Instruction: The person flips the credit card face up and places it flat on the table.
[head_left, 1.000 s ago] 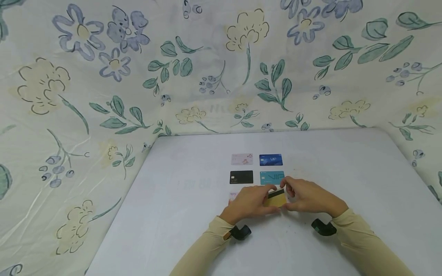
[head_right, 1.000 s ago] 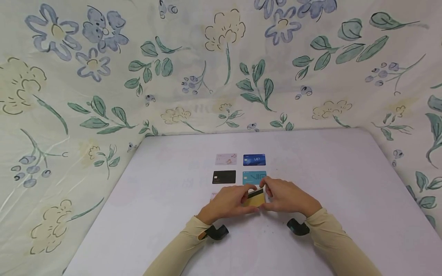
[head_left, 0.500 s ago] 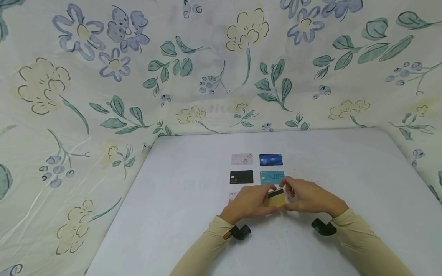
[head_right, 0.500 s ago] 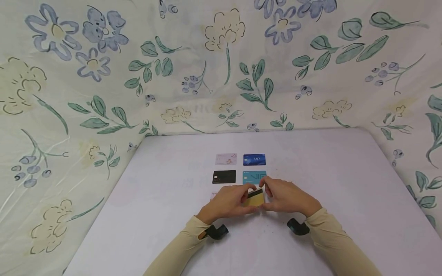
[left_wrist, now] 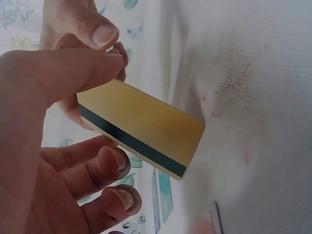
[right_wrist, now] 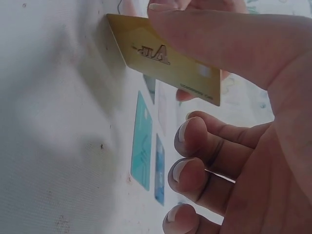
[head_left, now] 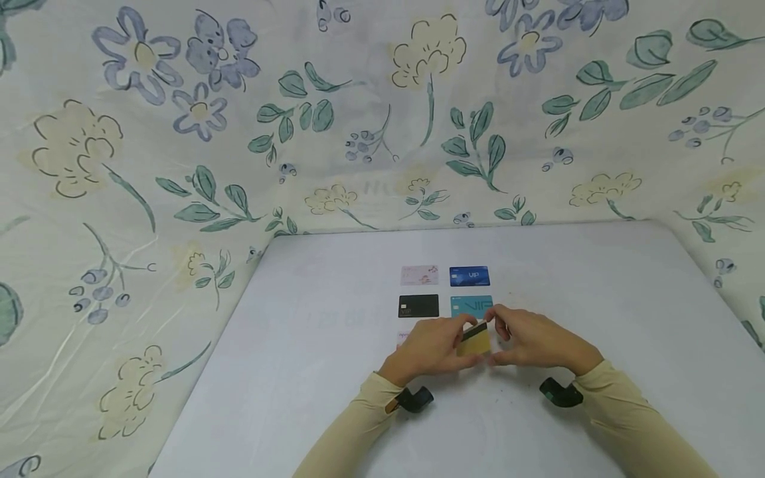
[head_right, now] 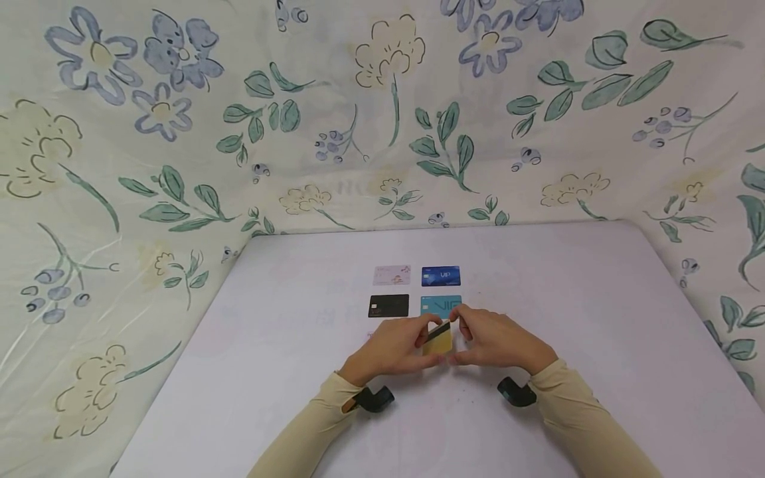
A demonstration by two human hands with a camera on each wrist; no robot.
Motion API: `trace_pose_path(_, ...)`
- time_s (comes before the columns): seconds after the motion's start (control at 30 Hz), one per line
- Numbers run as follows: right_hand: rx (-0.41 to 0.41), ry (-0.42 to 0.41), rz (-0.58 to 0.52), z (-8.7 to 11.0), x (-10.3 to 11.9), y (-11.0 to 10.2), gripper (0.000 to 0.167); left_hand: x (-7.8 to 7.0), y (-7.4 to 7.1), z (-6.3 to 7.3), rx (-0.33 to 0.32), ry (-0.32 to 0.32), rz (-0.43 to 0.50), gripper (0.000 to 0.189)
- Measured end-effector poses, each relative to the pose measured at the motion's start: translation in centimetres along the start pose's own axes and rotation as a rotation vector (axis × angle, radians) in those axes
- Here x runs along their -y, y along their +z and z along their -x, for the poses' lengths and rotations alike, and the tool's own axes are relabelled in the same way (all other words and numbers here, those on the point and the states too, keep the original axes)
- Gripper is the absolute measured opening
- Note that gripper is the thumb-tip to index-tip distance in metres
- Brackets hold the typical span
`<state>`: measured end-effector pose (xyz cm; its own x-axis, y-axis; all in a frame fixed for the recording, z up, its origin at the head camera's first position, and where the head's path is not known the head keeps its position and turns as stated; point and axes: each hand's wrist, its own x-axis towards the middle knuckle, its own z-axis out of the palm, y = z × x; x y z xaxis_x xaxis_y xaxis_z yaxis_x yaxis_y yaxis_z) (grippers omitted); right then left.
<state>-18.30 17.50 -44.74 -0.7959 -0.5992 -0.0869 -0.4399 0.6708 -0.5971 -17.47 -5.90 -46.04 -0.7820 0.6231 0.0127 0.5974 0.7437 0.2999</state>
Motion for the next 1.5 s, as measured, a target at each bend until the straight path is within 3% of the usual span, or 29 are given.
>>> trace_pose_path(0.73,-0.004,-0.012,-0.012,-0.3,-0.4,0.7,0.063,0.1,-0.3,0.0,-0.042,0.029,0.043,0.056)
trace_pose_path(1.13,0.003,-0.024,-0.033,-0.6,-0.5,1.3,0.054,-0.2,-0.5,0.2,-0.037,0.029,0.110,0.057)
trace_pose_path(1.5,-0.006,-0.039,-0.030,-0.7,-0.6,2.0,0.057,-0.3,-0.6,0.2,-0.052,0.047,0.164,0.057)
